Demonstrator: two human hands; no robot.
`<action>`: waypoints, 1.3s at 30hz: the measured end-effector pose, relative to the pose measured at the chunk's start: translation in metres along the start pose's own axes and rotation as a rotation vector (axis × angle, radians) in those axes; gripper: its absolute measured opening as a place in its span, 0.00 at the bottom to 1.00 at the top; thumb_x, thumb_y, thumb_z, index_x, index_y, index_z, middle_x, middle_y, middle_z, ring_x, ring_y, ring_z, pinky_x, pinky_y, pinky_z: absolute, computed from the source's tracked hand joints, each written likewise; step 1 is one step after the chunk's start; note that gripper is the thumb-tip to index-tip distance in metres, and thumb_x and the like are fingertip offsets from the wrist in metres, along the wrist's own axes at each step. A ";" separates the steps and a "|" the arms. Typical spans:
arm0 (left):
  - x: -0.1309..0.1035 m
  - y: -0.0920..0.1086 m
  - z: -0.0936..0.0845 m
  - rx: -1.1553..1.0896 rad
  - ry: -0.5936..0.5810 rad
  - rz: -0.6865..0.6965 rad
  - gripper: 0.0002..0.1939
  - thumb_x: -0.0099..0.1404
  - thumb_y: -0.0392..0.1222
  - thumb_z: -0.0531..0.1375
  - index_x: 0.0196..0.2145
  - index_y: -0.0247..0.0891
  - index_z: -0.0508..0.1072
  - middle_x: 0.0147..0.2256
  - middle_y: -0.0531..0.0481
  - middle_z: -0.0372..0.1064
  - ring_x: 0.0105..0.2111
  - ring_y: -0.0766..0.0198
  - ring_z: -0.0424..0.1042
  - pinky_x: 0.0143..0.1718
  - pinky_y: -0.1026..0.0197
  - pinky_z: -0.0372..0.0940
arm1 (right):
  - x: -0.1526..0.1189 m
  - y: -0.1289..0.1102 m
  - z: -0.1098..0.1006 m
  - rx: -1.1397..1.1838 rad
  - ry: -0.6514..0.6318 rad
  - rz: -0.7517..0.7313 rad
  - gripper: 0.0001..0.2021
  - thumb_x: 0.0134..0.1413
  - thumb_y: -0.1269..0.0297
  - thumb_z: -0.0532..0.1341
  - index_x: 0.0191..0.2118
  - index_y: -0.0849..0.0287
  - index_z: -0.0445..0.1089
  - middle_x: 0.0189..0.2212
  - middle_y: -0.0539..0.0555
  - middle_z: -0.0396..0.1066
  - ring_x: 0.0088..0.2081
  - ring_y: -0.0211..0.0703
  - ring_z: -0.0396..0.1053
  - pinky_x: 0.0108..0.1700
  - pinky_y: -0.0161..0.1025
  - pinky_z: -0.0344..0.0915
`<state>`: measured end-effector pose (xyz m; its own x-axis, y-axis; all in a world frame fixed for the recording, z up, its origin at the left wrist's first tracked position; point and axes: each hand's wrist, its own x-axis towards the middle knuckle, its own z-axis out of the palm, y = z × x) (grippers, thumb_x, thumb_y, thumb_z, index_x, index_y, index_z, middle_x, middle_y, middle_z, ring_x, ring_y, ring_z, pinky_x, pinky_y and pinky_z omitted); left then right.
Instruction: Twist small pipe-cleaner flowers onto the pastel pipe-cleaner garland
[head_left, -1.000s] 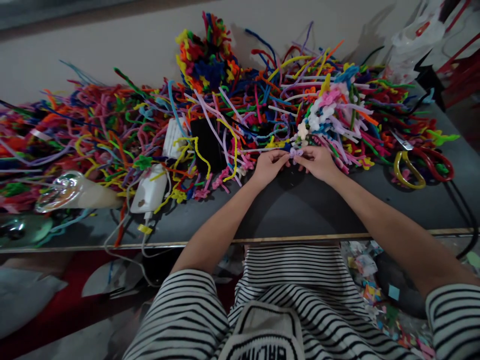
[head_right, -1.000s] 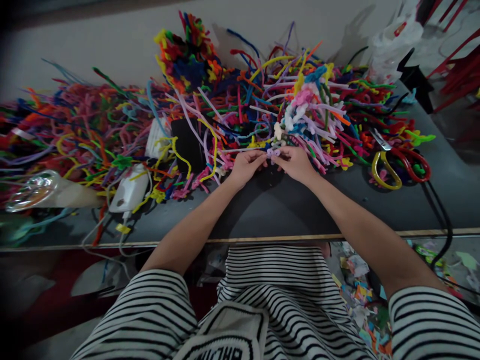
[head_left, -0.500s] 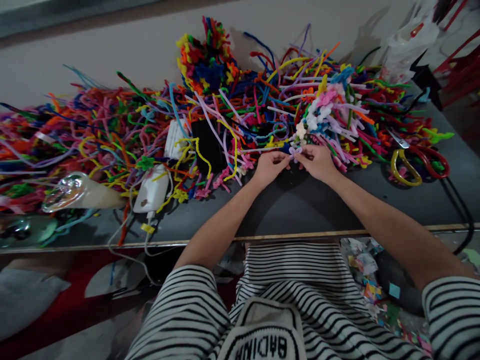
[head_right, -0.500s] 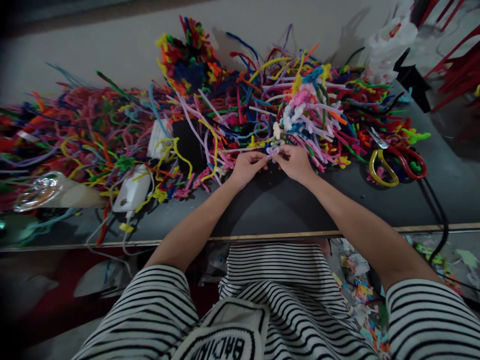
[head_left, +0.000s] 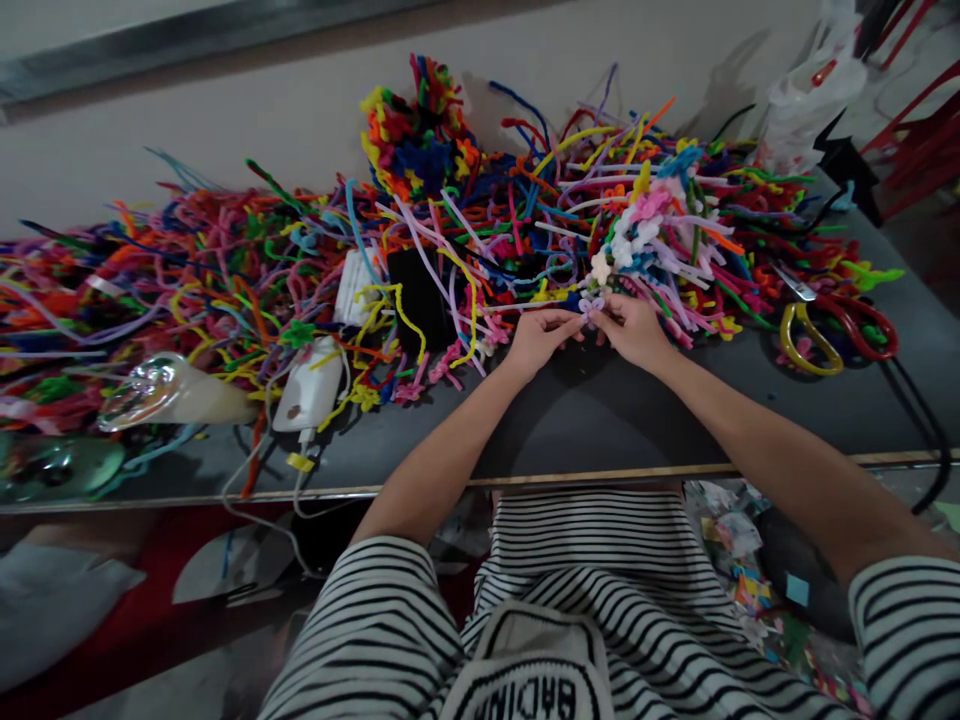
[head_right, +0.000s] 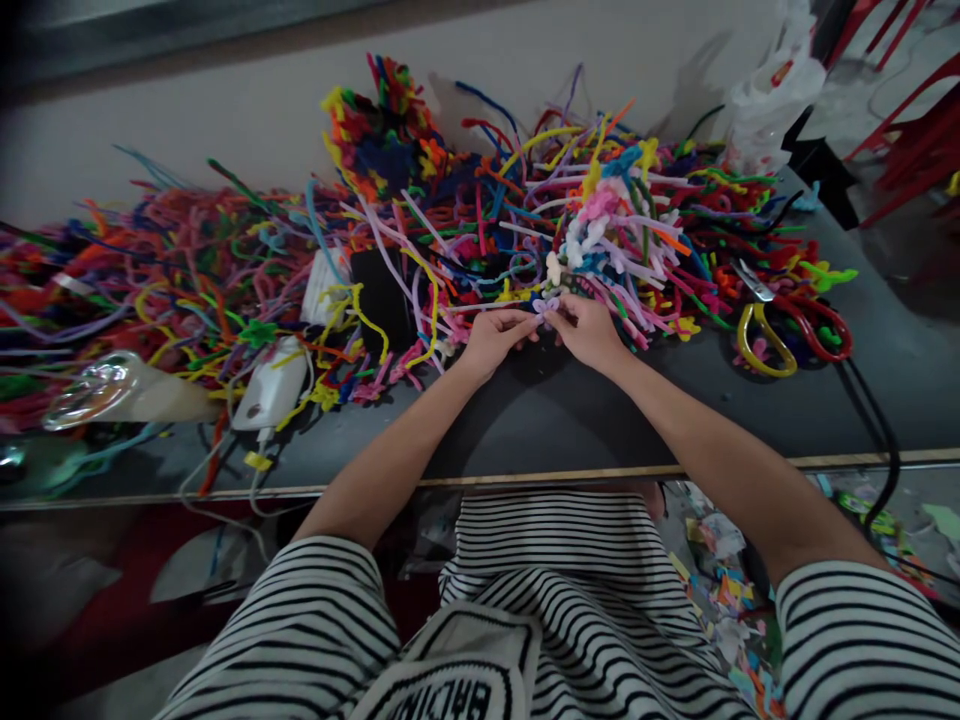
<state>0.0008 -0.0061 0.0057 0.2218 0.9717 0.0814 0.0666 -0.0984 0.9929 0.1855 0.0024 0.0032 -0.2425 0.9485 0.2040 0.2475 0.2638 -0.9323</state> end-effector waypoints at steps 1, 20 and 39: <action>0.000 0.001 -0.001 -0.008 -0.010 0.006 0.16 0.58 0.53 0.69 0.33 0.35 0.80 0.26 0.49 0.76 0.21 0.73 0.66 0.23 0.68 0.60 | 0.000 0.000 0.000 0.010 -0.006 -0.008 0.22 0.56 0.42 0.64 0.38 0.60 0.73 0.26 0.52 0.73 0.22 0.38 0.68 0.27 0.39 0.64; -0.005 -0.005 0.006 0.312 0.158 0.264 0.14 0.64 0.44 0.67 0.47 0.39 0.81 0.32 0.50 0.80 0.31 0.65 0.77 0.38 0.61 0.70 | -0.002 -0.004 0.001 0.002 0.004 0.028 0.22 0.53 0.41 0.65 0.34 0.60 0.74 0.25 0.53 0.75 0.21 0.37 0.68 0.25 0.36 0.63; -0.005 -0.003 -0.009 0.770 0.023 0.571 0.15 0.72 0.47 0.58 0.50 0.43 0.80 0.35 0.47 0.79 0.34 0.64 0.74 0.39 0.61 0.67 | 0.001 -0.005 0.004 0.183 -0.017 0.157 0.09 0.46 0.63 0.65 0.35 0.61 0.75 0.26 0.51 0.75 0.23 0.35 0.68 0.21 0.31 0.59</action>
<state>-0.0089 -0.0092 0.0027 0.4001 0.7363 0.5457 0.5771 -0.6650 0.4741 0.1799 0.0015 0.0068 -0.2305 0.9719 0.0485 0.1099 0.0755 -0.9911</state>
